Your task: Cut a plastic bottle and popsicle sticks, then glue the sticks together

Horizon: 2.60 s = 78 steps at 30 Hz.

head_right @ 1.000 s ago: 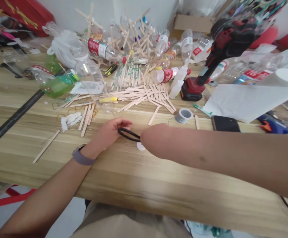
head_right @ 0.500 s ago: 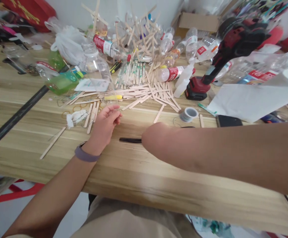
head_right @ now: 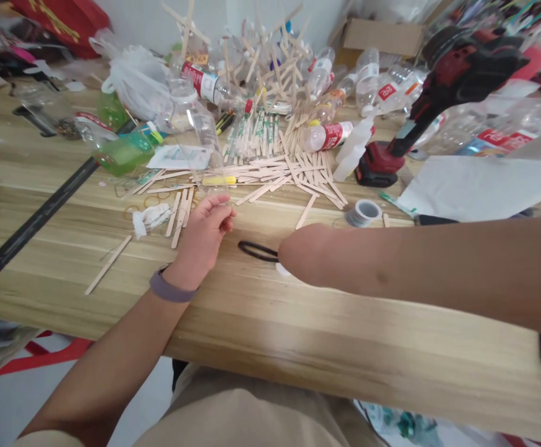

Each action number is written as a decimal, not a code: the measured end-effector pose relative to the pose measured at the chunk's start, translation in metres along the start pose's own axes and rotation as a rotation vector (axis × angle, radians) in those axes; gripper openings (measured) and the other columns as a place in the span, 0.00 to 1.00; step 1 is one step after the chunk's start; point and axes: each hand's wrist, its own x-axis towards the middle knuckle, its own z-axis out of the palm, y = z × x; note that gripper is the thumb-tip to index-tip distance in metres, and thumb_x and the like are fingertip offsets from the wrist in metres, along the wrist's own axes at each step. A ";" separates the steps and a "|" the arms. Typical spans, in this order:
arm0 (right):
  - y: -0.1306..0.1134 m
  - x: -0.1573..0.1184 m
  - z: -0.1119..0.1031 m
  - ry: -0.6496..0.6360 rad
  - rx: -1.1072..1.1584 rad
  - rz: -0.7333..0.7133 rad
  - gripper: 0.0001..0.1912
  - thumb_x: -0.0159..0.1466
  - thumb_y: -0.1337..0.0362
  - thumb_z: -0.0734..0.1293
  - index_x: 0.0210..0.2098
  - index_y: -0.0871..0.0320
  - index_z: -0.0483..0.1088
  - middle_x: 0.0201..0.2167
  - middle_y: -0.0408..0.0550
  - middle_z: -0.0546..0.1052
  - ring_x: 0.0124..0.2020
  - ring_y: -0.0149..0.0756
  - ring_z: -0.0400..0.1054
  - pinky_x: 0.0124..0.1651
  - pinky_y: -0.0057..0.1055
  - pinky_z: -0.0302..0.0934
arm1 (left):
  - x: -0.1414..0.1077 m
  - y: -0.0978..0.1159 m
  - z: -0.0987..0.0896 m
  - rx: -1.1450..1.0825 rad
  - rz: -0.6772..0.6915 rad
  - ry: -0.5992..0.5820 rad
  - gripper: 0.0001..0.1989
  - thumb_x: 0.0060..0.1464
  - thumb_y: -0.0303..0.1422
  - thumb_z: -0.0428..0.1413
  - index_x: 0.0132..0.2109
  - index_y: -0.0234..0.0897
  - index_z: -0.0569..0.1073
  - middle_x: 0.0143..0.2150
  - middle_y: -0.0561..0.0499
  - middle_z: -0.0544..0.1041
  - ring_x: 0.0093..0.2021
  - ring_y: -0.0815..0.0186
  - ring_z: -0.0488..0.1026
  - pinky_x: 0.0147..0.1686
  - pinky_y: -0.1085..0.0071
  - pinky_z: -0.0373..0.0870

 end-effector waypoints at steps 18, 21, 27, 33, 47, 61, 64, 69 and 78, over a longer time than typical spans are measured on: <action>-0.001 -0.035 -0.052 -0.040 -0.027 0.045 0.19 0.72 0.60 0.51 0.28 0.55 0.64 0.22 0.46 0.76 0.17 0.27 0.65 0.23 0.26 0.52 | -0.014 -0.003 0.001 0.283 0.006 -0.268 0.07 0.58 0.34 0.56 0.42 0.36 0.74 0.34 0.53 0.75 0.28 0.71 0.67 0.31 0.72 0.64; -0.001 -0.049 -0.044 -0.005 0.149 0.144 0.18 0.71 0.55 0.52 0.29 0.54 0.63 0.24 0.46 0.76 0.15 0.28 0.64 0.22 0.28 0.53 | -0.025 -0.007 0.005 0.379 0.018 -0.586 0.20 0.60 0.46 0.54 0.51 0.37 0.72 0.38 0.50 0.76 0.31 0.69 0.69 0.34 0.70 0.67; 0.002 -0.061 -0.026 0.137 -0.025 0.109 0.18 0.68 0.49 0.54 0.37 0.54 0.67 0.24 0.48 0.74 0.25 0.42 0.70 0.23 0.30 0.48 | -0.035 -0.009 0.013 0.220 -0.089 -0.821 0.24 0.56 0.51 0.57 0.48 0.36 0.72 0.37 0.49 0.75 0.30 0.69 0.70 0.33 0.70 0.69; -0.010 -0.065 -0.030 -0.080 0.419 0.174 0.16 0.70 0.54 0.54 0.33 0.55 0.65 0.26 0.43 0.77 0.16 0.29 0.66 0.22 0.26 0.56 | -0.040 -0.009 0.012 0.249 -0.021 -0.772 0.17 0.58 0.45 0.58 0.45 0.35 0.73 0.34 0.51 0.73 0.33 0.68 0.71 0.37 0.71 0.70; -0.011 -0.070 -0.029 -0.291 0.991 0.217 0.21 0.72 0.52 0.53 0.29 0.58 0.62 0.22 0.46 0.76 0.12 0.25 0.60 0.20 0.25 0.52 | -0.044 -0.010 0.006 0.439 0.310 -0.677 0.15 0.57 0.38 0.61 0.49 0.39 0.72 0.43 0.48 0.80 0.43 0.62 0.77 0.46 0.66 0.72; 0.005 -0.069 -0.006 0.461 -0.571 -0.301 0.12 0.63 0.77 0.55 0.32 0.56 0.65 0.21 0.46 0.72 0.21 0.38 0.67 0.25 0.34 0.43 | -0.040 -0.008 0.012 0.070 -0.436 -0.825 0.25 0.50 0.54 0.61 0.32 0.34 0.73 0.25 0.50 0.75 0.22 0.69 0.71 0.24 0.73 0.68; -0.001 -0.067 -0.012 0.190 -0.128 -0.041 0.08 0.67 0.69 0.57 0.34 0.57 0.66 0.23 0.47 0.75 0.20 0.36 0.67 0.23 0.31 0.46 | -0.042 -0.011 0.010 0.126 -0.235 -0.753 0.16 0.52 0.43 0.64 0.40 0.35 0.74 0.32 0.51 0.78 0.32 0.67 0.75 0.36 0.72 0.71; -0.005 -0.070 -0.025 -0.342 1.063 0.186 0.21 0.71 0.50 0.53 0.29 0.57 0.61 0.22 0.47 0.77 0.12 0.25 0.60 0.19 0.25 0.52 | -0.048 -0.009 0.007 0.304 0.109 -0.717 0.14 0.56 0.35 0.63 0.49 0.38 0.75 0.39 0.50 0.79 0.38 0.66 0.76 0.38 0.74 0.71; 0.008 -0.079 0.012 -0.137 1.203 0.334 0.26 0.58 0.39 0.66 0.30 0.57 0.63 0.18 0.41 0.71 0.18 0.31 0.66 0.24 0.27 0.57 | -0.032 -0.003 0.008 -0.350 -0.134 -0.619 0.17 0.49 0.39 0.68 0.43 0.34 0.78 0.35 0.49 0.81 0.32 0.69 0.78 0.36 0.75 0.74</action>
